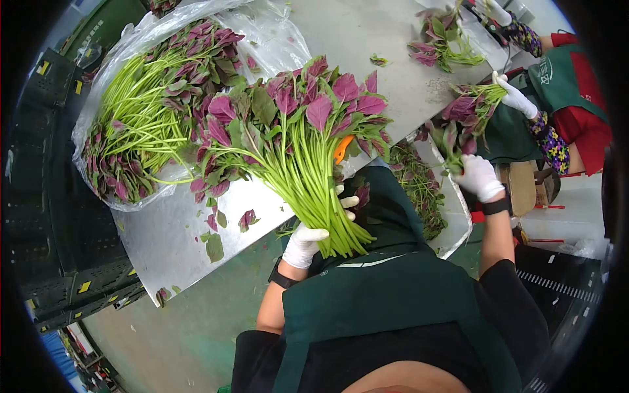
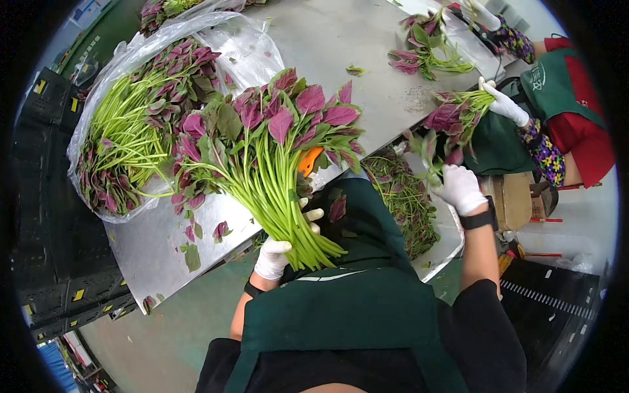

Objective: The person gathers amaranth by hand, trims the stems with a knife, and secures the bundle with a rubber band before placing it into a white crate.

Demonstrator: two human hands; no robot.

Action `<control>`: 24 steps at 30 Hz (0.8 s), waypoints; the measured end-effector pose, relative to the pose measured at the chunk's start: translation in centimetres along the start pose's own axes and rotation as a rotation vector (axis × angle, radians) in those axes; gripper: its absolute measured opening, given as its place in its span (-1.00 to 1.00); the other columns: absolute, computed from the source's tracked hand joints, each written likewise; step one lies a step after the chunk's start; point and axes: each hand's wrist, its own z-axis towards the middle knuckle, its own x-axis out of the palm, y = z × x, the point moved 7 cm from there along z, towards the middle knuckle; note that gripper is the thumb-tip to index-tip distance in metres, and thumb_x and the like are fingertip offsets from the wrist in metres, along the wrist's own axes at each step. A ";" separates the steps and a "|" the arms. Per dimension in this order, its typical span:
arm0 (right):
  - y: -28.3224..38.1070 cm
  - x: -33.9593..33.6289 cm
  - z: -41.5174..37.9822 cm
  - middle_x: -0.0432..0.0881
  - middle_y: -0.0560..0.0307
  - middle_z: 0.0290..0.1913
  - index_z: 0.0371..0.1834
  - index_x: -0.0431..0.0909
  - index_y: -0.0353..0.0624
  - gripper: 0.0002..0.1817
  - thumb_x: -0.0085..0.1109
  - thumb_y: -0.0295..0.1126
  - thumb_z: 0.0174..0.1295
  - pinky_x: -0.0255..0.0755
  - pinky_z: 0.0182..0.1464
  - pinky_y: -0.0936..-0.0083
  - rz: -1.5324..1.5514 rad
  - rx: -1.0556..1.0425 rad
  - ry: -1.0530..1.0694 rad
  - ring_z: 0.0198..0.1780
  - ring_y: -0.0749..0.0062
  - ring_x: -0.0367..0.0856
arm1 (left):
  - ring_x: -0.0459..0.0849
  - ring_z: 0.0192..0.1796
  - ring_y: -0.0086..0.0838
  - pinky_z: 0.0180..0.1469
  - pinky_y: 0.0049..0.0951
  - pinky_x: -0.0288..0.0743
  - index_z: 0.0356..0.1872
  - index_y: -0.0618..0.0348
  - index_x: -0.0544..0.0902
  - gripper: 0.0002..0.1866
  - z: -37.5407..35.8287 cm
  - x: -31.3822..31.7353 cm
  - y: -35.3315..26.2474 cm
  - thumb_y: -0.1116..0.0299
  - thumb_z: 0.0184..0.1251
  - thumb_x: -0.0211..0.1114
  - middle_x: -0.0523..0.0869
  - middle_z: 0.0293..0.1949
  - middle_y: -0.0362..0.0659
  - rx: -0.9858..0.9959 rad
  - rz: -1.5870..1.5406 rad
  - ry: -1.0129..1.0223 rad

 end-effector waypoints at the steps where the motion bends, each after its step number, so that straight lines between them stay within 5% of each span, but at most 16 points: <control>1: 0.1 0.5 -0.5 0.69 -0.14 -0.29 -0.23 0.66 -0.21 -0.60 0.33 -0.07 0.09 0.55 -0.12 0.24 -0.402 0.083 0.008 -0.25 0.02 0.70 | 0.58 0.22 -0.12 0.33 -0.12 0.44 0.50 0.13 0.19 0.01 0.0 0.2 -0.1 0.43 -0.12 0.45 0.51 0.28 0.11 0.003 0.000 0.011; 4: 6.2 -3.1 -0.2 0.66 0.00 -0.43 -0.42 0.67 -0.13 -0.69 0.31 -0.08 0.10 0.54 -0.20 0.24 0.288 -0.074 -0.177 -0.29 0.05 0.67 | 0.58 0.19 -0.19 0.32 -0.15 0.42 0.46 0.16 0.24 -0.01 -0.5 -0.4 0.0 0.41 -0.14 0.47 0.59 0.19 0.06 -0.019 0.057 -0.057; 8: 20.2 -5.8 -1.8 0.56 -0.02 -0.53 -0.53 0.56 -0.12 -0.66 0.34 -0.08 0.11 0.47 -0.34 0.20 0.472 -0.619 -0.314 -0.40 0.00 0.61 | 0.55 0.25 -0.18 0.38 -0.12 0.35 0.41 0.19 0.31 -0.08 -0.6 -1.0 0.4 0.41 -0.14 0.46 0.61 0.15 0.00 -0.011 0.107 -0.074; 11: 26.6 -3.8 -2.1 0.51 0.01 -0.58 -0.62 0.43 -0.11 -0.62 0.37 -0.11 0.08 0.42 -0.37 0.21 0.557 -0.809 -0.242 -0.49 0.04 0.56 | 0.52 0.27 -0.23 0.38 -0.20 0.33 0.33 0.23 0.39 -0.13 -1.8 -2.1 0.5 0.37 -0.17 0.49 0.59 0.17 -0.10 -0.085 0.195 -0.267; 24: 29.3 -0.7 -2.2 0.60 -0.01 -0.56 -0.54 0.57 -0.18 -0.57 0.19 0.00 0.22 0.50 -0.26 0.23 0.373 -0.791 -0.230 -0.47 0.07 0.64 | 0.54 0.18 -0.39 0.30 -0.33 0.36 0.22 0.19 0.48 -0.36 -2.9 -3.0 1.0 0.49 -0.01 0.41 0.59 0.09 -0.20 -0.025 0.238 -0.427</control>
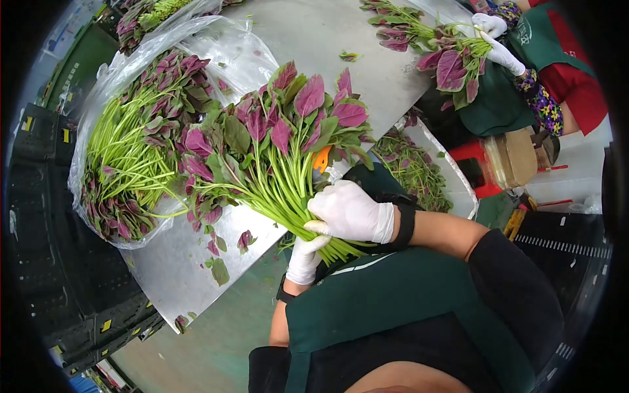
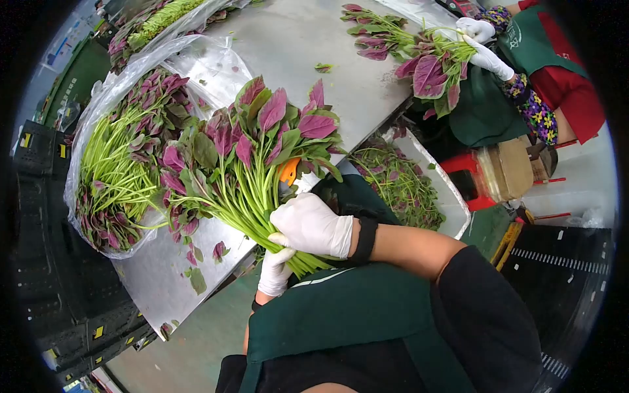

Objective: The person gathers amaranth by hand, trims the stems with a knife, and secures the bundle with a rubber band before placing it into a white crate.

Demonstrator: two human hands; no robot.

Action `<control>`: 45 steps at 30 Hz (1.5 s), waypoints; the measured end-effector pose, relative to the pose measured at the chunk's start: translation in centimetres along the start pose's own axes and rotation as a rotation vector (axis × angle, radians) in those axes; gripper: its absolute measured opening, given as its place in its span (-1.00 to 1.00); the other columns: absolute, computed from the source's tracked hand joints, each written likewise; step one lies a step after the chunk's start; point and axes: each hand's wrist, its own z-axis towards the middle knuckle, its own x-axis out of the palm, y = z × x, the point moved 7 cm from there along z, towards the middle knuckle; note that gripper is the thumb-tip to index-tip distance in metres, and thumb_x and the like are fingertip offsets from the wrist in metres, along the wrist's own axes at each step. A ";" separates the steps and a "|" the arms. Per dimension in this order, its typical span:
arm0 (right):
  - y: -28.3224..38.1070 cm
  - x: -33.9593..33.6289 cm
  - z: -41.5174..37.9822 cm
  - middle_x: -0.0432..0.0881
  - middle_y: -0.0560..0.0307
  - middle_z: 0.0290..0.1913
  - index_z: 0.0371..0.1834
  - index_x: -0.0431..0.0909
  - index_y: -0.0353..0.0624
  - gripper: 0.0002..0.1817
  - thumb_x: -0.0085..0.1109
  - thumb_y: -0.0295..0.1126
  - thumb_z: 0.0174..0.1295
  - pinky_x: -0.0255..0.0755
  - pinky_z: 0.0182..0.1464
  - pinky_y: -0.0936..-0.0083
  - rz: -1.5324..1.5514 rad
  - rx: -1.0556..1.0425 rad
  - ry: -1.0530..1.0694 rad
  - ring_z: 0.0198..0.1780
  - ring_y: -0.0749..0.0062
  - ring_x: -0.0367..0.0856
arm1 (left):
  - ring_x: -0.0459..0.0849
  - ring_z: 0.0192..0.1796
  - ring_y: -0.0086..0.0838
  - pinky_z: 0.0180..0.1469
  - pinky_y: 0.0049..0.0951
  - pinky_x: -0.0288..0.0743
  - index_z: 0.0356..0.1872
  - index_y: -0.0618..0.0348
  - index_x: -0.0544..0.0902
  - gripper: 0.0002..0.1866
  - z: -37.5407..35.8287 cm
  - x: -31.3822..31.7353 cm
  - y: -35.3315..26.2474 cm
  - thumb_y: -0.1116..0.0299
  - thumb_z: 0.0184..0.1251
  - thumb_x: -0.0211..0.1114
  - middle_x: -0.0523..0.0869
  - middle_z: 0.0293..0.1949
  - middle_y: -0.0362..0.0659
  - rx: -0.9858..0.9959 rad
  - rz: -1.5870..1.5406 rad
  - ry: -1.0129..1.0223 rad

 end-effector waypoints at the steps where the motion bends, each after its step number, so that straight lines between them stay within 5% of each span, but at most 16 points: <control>1: -0.1 0.2 0.1 0.58 -0.01 -0.57 -0.56 0.54 -0.17 -0.57 0.20 -0.01 0.21 0.49 -0.31 0.22 0.026 0.006 0.058 -0.49 0.06 0.62 | 0.55 0.17 -0.41 0.29 -0.33 0.36 0.20 0.19 0.49 -0.38 -0.2 0.7 -0.4 0.50 0.01 0.39 0.60 0.08 -0.21 0.009 -0.001 -0.036; 5: -0.3 -3.0 1.6 0.52 0.02 -0.64 -0.67 0.47 -0.12 -0.56 0.25 -0.04 0.21 0.40 -0.48 0.20 0.156 -0.046 0.111 -0.59 0.06 0.55 | 0.57 0.06 -0.38 0.21 -0.30 0.40 0.14 0.18 0.46 -0.47 0.1 2.4 -1.2 0.49 0.08 0.39 0.63 -0.06 -0.18 0.049 -0.035 0.054; 10: -0.4 -8.6 7.4 0.48 0.10 -0.36 -0.36 0.50 -0.07 -0.76 0.31 -0.19 0.13 0.37 -0.17 0.24 -0.073 -0.211 -0.350 -0.25 0.15 0.51 | 0.53 -0.05 -0.32 0.16 -0.22 0.38 0.13 0.15 0.39 -0.44 0.8 3.1 -1.3 0.50 0.08 0.41 0.60 -0.17 -0.13 0.090 -0.090 0.180; 16: -3.1 -7.4 13.8 0.62 0.05 -0.27 -0.31 0.64 -0.10 -0.75 0.30 -0.16 0.10 0.40 -0.08 0.22 -0.075 -0.168 -0.374 -0.10 0.14 0.58 | 0.55 -0.05 -0.31 0.12 -0.23 0.40 0.13 0.15 0.41 -0.44 1.0 2.8 -1.3 0.47 0.08 0.44 0.61 -0.17 -0.13 0.107 -0.060 0.212; 20: -4.1 -4.6 16.3 0.62 0.10 -0.38 -0.41 0.67 -0.09 -0.70 0.31 -0.08 0.10 0.40 -0.09 0.24 -0.155 0.014 -0.194 -0.19 0.14 0.59 | 0.55 -0.06 -0.31 0.10 -0.24 0.41 0.13 0.16 0.41 -0.43 1.0 3.0 -1.3 0.46 0.07 0.45 0.62 -0.18 -0.13 0.108 -0.055 0.206; 28: -3.9 -6.3 14.1 0.64 0.16 -0.38 -0.44 0.69 0.00 -0.74 0.26 -0.06 0.13 0.34 -0.06 0.21 0.084 -0.014 -0.363 -0.18 0.19 0.60 | 0.59 -0.06 -0.28 0.09 -0.23 0.46 0.14 0.16 0.40 -0.42 1.1 2.9 -1.3 0.45 0.07 0.44 0.62 -0.18 -0.12 0.097 -0.044 0.215; 31: -3.4 -7.3 14.1 0.65 0.11 -0.30 -0.43 0.70 0.02 -0.72 0.27 -0.02 0.12 0.33 0.01 0.20 -0.077 -0.016 -0.544 -0.11 0.16 0.58 | 0.60 -0.05 -0.28 0.10 -0.24 0.46 0.14 0.17 0.40 -0.41 1.1 3.0 -1.4 0.45 0.07 0.44 0.63 -0.17 -0.11 0.089 -0.036 0.215; 34: -3.3 -6.3 15.4 0.59 0.14 -0.31 -0.49 0.64 -0.08 -0.73 0.36 -0.11 0.04 0.28 0.09 0.22 -0.133 0.036 -0.435 -0.09 0.16 0.52 | 0.60 -0.05 -0.28 0.10 -0.23 0.46 0.14 0.18 0.40 -0.41 1.1 3.1 -1.5 0.44 0.06 0.44 0.63 -0.16 -0.11 0.098 -0.028 0.200; 37: -2.9 -5.0 15.9 0.61 0.12 -0.33 -0.40 0.72 -0.03 -0.66 0.31 0.01 0.04 0.32 0.11 0.23 -0.177 -0.018 -0.370 -0.11 0.18 0.57 | 0.60 -0.05 -0.28 0.10 -0.23 0.47 0.14 0.19 0.40 -0.40 1.0 3.0 -1.6 0.43 0.05 0.45 0.63 -0.16 -0.11 0.095 -0.008 0.186; 45: -0.9 -8.9 10.3 0.56 0.20 -0.39 -0.52 0.54 -0.09 -0.75 0.43 -0.24 -0.04 0.33 0.00 0.26 -0.117 -0.175 -0.670 -0.21 0.24 0.52 | 0.63 -0.06 -0.32 0.11 -0.30 0.48 0.17 0.23 0.40 -0.37 0.9 3.2 -1.8 0.39 0.05 0.47 0.65 -0.16 -0.11 0.091 0.006 0.180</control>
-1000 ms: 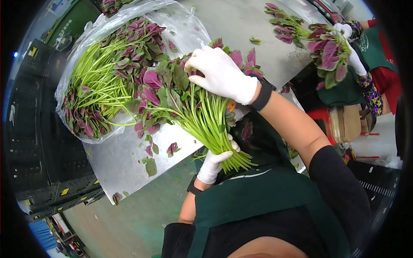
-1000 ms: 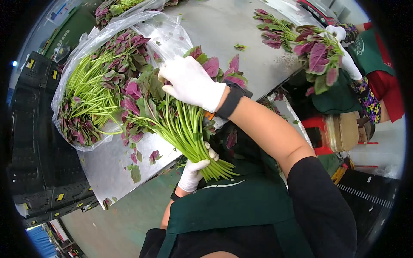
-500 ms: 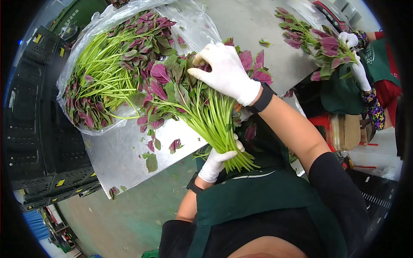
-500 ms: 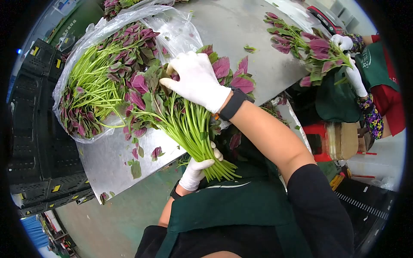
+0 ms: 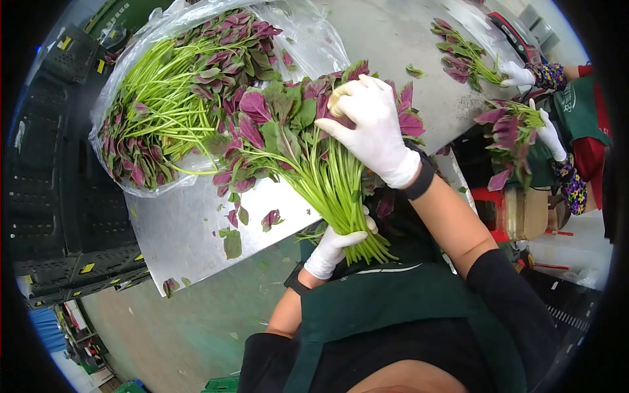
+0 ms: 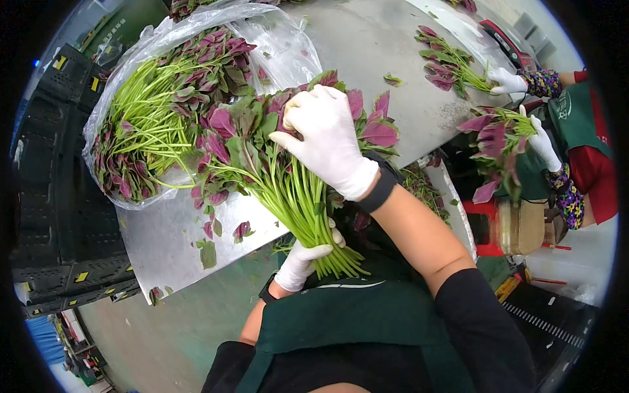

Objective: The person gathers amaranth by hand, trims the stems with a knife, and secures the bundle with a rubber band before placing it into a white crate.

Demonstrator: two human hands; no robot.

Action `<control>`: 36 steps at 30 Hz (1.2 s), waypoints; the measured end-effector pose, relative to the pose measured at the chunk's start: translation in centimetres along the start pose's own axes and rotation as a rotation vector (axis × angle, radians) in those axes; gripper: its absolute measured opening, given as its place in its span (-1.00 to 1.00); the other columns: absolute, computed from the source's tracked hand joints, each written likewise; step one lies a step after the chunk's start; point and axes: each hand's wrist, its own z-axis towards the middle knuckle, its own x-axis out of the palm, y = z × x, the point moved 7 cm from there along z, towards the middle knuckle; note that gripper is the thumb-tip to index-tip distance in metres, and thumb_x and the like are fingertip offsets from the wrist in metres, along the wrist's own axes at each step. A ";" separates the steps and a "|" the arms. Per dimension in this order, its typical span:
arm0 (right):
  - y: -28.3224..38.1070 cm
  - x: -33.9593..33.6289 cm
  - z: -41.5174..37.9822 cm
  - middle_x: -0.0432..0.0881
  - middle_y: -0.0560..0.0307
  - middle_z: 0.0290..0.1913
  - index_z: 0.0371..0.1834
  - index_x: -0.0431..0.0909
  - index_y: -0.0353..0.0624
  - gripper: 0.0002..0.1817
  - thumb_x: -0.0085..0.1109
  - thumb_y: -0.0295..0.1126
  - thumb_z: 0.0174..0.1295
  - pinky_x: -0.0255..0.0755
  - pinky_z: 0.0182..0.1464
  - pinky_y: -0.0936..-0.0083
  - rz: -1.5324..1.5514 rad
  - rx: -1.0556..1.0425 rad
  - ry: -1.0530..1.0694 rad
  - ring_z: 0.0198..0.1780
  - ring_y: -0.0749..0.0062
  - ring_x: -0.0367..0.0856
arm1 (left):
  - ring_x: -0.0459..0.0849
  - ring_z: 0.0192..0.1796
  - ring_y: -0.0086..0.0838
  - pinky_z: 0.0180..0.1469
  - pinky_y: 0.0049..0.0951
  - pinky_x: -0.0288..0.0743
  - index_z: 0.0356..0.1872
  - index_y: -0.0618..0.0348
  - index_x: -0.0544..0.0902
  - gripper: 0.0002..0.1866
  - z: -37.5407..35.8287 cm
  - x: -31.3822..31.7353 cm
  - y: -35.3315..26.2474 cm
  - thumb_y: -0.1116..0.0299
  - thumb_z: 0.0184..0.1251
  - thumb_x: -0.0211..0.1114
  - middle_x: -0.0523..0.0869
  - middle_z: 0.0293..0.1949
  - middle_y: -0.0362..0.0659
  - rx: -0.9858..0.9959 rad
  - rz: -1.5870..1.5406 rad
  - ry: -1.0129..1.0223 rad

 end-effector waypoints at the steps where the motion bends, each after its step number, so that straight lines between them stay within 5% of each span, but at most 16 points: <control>1: 0.3 -0.5 -0.3 0.62 0.19 -0.28 -0.50 0.52 -0.11 -0.76 0.42 -0.28 0.00 0.35 0.01 0.28 0.001 0.002 0.052 -0.18 0.24 0.54 | 0.64 -0.06 -0.33 0.10 -0.31 0.48 0.18 0.25 0.40 -0.37 0.0 0.0 0.0 0.39 0.06 0.47 0.65 -0.16 -0.11 -0.001 0.001 0.004; 5: 2.8 -0.8 -1.5 0.70 0.17 -0.13 -0.44 0.51 -0.17 -0.74 0.36 -0.24 0.14 0.41 0.05 0.27 0.601 -0.024 0.220 -0.09 0.20 0.61 | 0.63 -0.07 -0.33 0.10 -0.30 0.47 0.16 0.24 0.40 -0.38 0.0 0.0 0.0 0.38 0.06 0.47 0.65 -0.16 -0.10 -0.005 0.015 -0.004; 6: 3.4 0.5 -2.1 0.69 0.13 -0.24 -0.40 0.50 -0.19 -0.72 0.30 -0.22 0.23 0.45 -0.01 0.31 0.916 0.069 0.314 -0.17 0.22 0.63 | 0.62 -0.07 -0.32 0.10 -0.29 0.47 0.15 0.24 0.41 -0.38 0.0 -0.1 0.1 0.38 0.05 0.47 0.65 -0.17 -0.10 -0.010 0.031 -0.008; 8: 3.8 2.4 -4.2 0.67 0.04 -0.27 -0.43 0.48 -0.17 -0.72 0.29 -0.23 0.27 0.45 -0.01 0.33 0.865 0.319 0.790 -0.17 0.28 0.66 | 0.62 -0.08 -0.32 0.09 -0.29 0.46 0.14 0.23 0.41 -0.39 -0.1 -0.1 0.2 0.38 0.04 0.47 0.64 -0.18 -0.11 -0.012 0.044 -0.010; 9: 3.9 3.3 -4.9 0.60 0.10 -0.39 -0.43 0.50 -0.14 -0.74 0.28 -0.22 0.25 0.44 -0.10 0.38 0.766 0.261 0.825 -0.29 0.28 0.62 | 0.62 -0.09 -0.32 0.09 -0.29 0.46 0.14 0.23 0.40 -0.39 -0.1 -0.1 0.2 0.38 0.04 0.47 0.64 -0.18 -0.11 -0.008 0.041 -0.008; 13: 3.9 3.1 -4.2 0.52 0.19 -0.52 -0.40 0.48 -0.02 -0.78 0.25 -0.17 0.21 0.37 -0.26 0.32 0.202 -0.293 0.515 -0.41 0.25 0.58 | 0.64 -0.08 -0.36 0.07 -0.32 0.48 0.14 0.25 0.41 -0.39 -0.1 0.2 -0.1 0.36 0.06 0.48 0.65 -0.18 -0.12 0.018 0.009 -0.002; 24: -3.8 -1.9 0.8 0.62 0.11 -0.52 -0.33 0.59 -0.02 -0.79 0.24 -0.14 0.26 0.50 -0.34 0.26 -0.065 -0.030 0.178 -0.46 0.12 0.63 | 0.62 -0.11 -0.33 0.06 -0.29 0.48 0.12 0.20 0.42 -0.40 -0.1 0.2 -0.1 0.42 0.02 0.47 0.64 -0.20 -0.15 -0.004 -0.005 -0.036; 28: -2.4 -0.9 0.0 0.67 0.07 -0.46 -0.23 0.58 -0.02 -0.80 0.21 -0.16 0.27 0.53 -0.32 0.23 0.193 0.195 0.330 -0.37 0.07 0.69 | 0.62 -0.10 -0.34 0.06 -0.30 0.48 0.12 0.21 0.42 -0.41 0.1 0.3 0.1 0.41 0.03 0.47 0.64 -0.20 -0.15 -0.002 0.011 -0.052; 31: 0.2 1.2 -1.2 0.67 0.07 -0.45 -0.14 0.55 0.01 -0.80 0.19 -0.19 0.28 0.55 -0.34 0.25 0.237 0.125 0.444 -0.39 0.11 0.70 | 0.63 -0.09 -0.34 0.07 -0.32 0.48 0.12 0.22 0.42 -0.43 0.1 0.5 -0.1 0.41 0.06 0.46 0.64 -0.20 -0.13 0.020 0.040 -0.060; 36: 2.9 3.9 -2.4 0.67 0.04 -0.50 -0.26 0.60 -0.08 -0.78 0.32 -0.19 0.19 0.54 -0.40 0.31 0.198 0.151 0.556 -0.43 0.12 0.70 | 0.64 -0.10 -0.37 0.07 -0.33 0.49 0.09 0.23 0.44 -0.49 0.2 0.6 -0.2 0.46 0.10 0.42 0.67 -0.19 -0.11 0.029 0.072 -0.096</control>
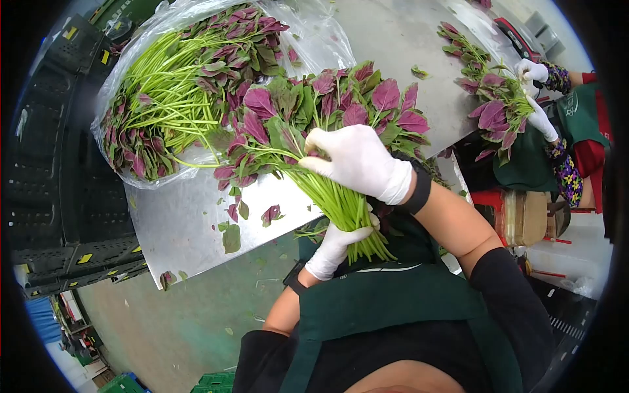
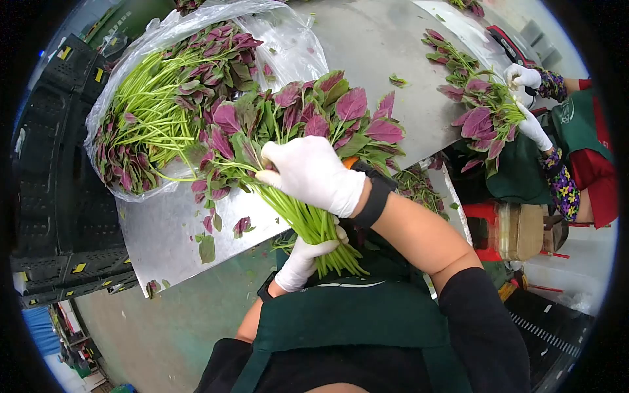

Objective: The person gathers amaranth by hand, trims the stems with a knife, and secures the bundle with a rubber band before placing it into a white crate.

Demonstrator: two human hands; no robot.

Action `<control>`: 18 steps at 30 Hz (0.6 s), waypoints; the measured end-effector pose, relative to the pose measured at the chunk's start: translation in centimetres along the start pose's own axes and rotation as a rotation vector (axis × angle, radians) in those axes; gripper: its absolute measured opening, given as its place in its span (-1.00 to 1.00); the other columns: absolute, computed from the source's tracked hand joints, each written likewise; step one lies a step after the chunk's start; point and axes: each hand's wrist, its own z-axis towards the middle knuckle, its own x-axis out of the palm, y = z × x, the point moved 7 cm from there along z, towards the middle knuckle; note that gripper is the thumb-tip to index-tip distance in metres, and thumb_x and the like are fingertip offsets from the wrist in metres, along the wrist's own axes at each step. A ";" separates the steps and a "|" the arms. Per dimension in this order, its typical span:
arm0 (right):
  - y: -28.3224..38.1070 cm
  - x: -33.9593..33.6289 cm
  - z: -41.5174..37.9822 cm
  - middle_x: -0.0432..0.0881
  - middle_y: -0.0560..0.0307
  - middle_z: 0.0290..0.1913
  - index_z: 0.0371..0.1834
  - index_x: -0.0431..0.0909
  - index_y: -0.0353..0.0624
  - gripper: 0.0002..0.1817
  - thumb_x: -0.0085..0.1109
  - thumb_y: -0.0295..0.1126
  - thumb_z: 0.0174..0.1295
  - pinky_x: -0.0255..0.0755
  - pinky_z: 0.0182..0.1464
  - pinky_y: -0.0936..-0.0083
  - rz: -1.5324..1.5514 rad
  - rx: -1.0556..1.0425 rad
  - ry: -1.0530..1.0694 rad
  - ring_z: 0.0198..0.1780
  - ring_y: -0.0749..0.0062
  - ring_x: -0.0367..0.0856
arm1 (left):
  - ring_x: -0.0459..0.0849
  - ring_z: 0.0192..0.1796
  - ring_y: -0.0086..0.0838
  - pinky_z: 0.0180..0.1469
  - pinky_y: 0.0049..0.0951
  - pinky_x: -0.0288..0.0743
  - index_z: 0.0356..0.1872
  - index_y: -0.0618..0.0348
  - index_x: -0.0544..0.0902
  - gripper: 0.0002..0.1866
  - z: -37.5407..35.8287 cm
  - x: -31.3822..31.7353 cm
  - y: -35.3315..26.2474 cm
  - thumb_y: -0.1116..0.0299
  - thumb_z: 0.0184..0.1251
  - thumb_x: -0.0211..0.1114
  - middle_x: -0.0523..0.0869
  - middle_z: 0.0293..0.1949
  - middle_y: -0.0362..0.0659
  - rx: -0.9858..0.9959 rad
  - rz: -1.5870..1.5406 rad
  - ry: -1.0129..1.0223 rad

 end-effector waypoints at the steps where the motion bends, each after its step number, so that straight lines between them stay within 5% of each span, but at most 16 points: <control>1: 0.0 0.9 0.0 0.66 0.03 -0.51 -0.29 0.59 -0.09 -0.76 0.34 -0.18 0.17 0.53 -0.40 0.30 -0.072 0.007 0.050 -0.44 0.11 0.69 | 0.64 -0.10 -0.37 0.07 -0.33 0.49 0.08 0.24 0.45 -0.50 0.0 0.0 0.0 0.47 0.10 0.41 0.67 -0.18 -0.11 0.000 0.009 -0.006; 5: -0.4 1.5 -0.2 0.64 0.01 -0.55 -0.36 0.60 -0.17 -0.74 0.36 -0.21 0.12 0.51 -0.42 0.33 -0.066 0.025 0.044 -0.49 0.16 0.67 | 0.65 -0.09 -0.39 0.08 -0.35 0.50 0.08 0.24 0.46 -0.52 -0.1 0.3 -0.4 0.49 0.10 0.40 0.68 -0.18 -0.12 0.001 0.021 -0.015; 9: -2.8 0.2 -1.8 0.68 -0.02 -0.47 -0.40 0.66 -0.15 -0.75 0.25 -0.17 0.12 0.55 -0.31 0.26 0.246 0.307 -0.010 -0.42 0.05 0.68 | 0.65 -0.08 -0.41 0.09 -0.36 0.51 0.09 0.24 0.46 -0.51 -0.1 0.2 -0.4 0.51 0.09 0.39 0.68 -0.18 -0.14 -0.014 0.010 -0.033; 13: -4.9 -0.7 -4.0 0.47 0.12 -0.63 -0.37 0.61 -0.26 -0.72 0.34 -0.22 0.16 0.35 -0.44 0.49 0.381 0.433 -0.043 -0.57 0.53 0.39 | 0.66 -0.07 -0.43 0.10 -0.38 0.52 0.11 0.24 0.46 -0.50 0.0 0.2 -0.3 0.54 0.09 0.38 0.68 -0.17 -0.15 -0.025 0.032 -0.049; 18: -5.4 -1.0 -4.7 0.37 0.17 -0.66 -0.36 0.58 -0.24 -0.69 0.36 -0.18 0.17 0.29 -0.47 0.47 0.389 0.409 -0.024 -0.58 0.53 0.32 | 0.68 -0.07 -0.43 0.09 -0.39 0.53 0.13 0.24 0.46 -0.48 0.0 0.3 -0.3 0.55 0.09 0.38 0.69 -0.15 -0.14 -0.041 0.039 -0.083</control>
